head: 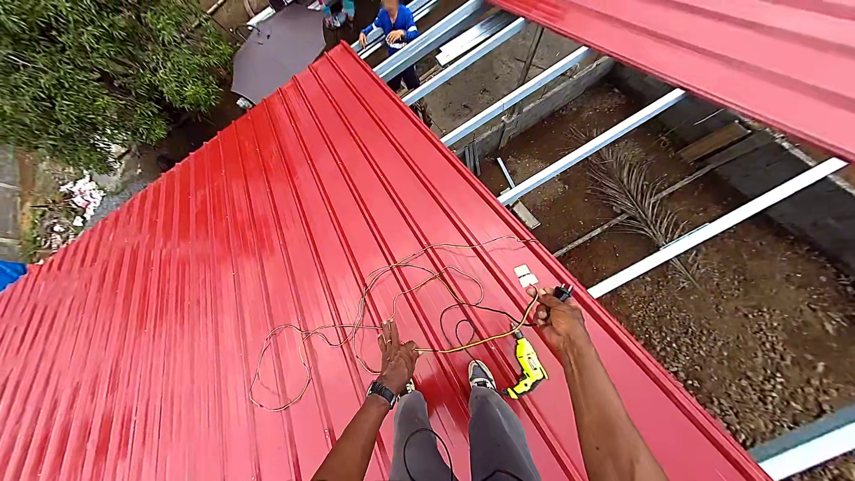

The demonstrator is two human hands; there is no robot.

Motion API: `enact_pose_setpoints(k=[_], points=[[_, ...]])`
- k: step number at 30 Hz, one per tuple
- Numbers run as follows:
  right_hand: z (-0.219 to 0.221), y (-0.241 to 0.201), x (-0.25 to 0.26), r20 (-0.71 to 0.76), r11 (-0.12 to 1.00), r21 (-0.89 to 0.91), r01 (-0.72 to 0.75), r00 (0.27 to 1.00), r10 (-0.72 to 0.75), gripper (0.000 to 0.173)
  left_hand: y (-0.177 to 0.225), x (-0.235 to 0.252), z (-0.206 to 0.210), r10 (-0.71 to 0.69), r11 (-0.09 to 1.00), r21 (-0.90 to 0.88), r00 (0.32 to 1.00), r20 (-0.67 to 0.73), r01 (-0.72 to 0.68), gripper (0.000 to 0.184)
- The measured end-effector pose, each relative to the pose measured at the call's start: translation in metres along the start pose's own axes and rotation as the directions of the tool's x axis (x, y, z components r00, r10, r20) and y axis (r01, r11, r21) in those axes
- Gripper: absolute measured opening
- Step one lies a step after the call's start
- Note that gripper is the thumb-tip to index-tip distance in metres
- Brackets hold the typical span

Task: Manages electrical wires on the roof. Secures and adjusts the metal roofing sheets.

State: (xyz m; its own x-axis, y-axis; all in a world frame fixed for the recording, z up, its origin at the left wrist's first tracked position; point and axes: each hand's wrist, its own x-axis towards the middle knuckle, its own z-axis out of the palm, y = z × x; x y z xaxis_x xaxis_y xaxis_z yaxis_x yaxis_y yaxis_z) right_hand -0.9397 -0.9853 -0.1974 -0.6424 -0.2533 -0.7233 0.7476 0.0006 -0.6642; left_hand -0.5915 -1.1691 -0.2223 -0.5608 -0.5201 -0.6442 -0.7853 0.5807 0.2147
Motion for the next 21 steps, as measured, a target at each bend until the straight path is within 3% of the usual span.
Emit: enact_pose_setpoints(k=[4, 7, 11, 15, 17, 21], points=[[-0.023, 0.028, 0.017, 0.2, 0.971, 0.21, -0.115, 0.977, 0.073, 0.016, 0.023, 0.007, -0.001, 0.325, 0.935, -0.161, 0.945, 0.027, -0.316, 0.037], [-0.034, 0.049, 0.018, 0.289, 0.929, 0.282, -0.24, 0.945, 0.156, 0.027, 0.056, 0.004, -0.01, 0.448, 0.87, -0.283, 0.887, 0.109, -0.404, 0.039], [-0.036, 0.081, 0.003, 0.229, 0.887, 0.277, -0.37, 0.922, 0.313, 0.029, 0.1, -0.009, -0.013, 0.447, 0.88, -0.271, 0.872, 0.197, -0.39, 0.04], [-0.039, 0.106, -0.012, 0.209, 0.871, 0.211, -0.444, 0.891, 0.403, 0.022, 0.112, -0.009, 0.004, 0.375, 0.913, -0.265, 0.897, 0.236, -0.312, 0.037], [-0.041, 0.096, -0.015, 0.135, 0.903, 0.173, -0.393, 0.918, 0.373, 0.02, 0.098, -0.007, 0.019, 0.277, 0.944, -0.258, 0.922, 0.271, -0.207, 0.036], [-0.056, 0.037, -0.026, 0.037, 0.979, 0.121, -0.164, 0.986, 0.16, 0.017, 0.031, -0.01, 0.059, 0.176, 0.947, -0.308, 0.952, 0.249, -0.095, 0.035]])
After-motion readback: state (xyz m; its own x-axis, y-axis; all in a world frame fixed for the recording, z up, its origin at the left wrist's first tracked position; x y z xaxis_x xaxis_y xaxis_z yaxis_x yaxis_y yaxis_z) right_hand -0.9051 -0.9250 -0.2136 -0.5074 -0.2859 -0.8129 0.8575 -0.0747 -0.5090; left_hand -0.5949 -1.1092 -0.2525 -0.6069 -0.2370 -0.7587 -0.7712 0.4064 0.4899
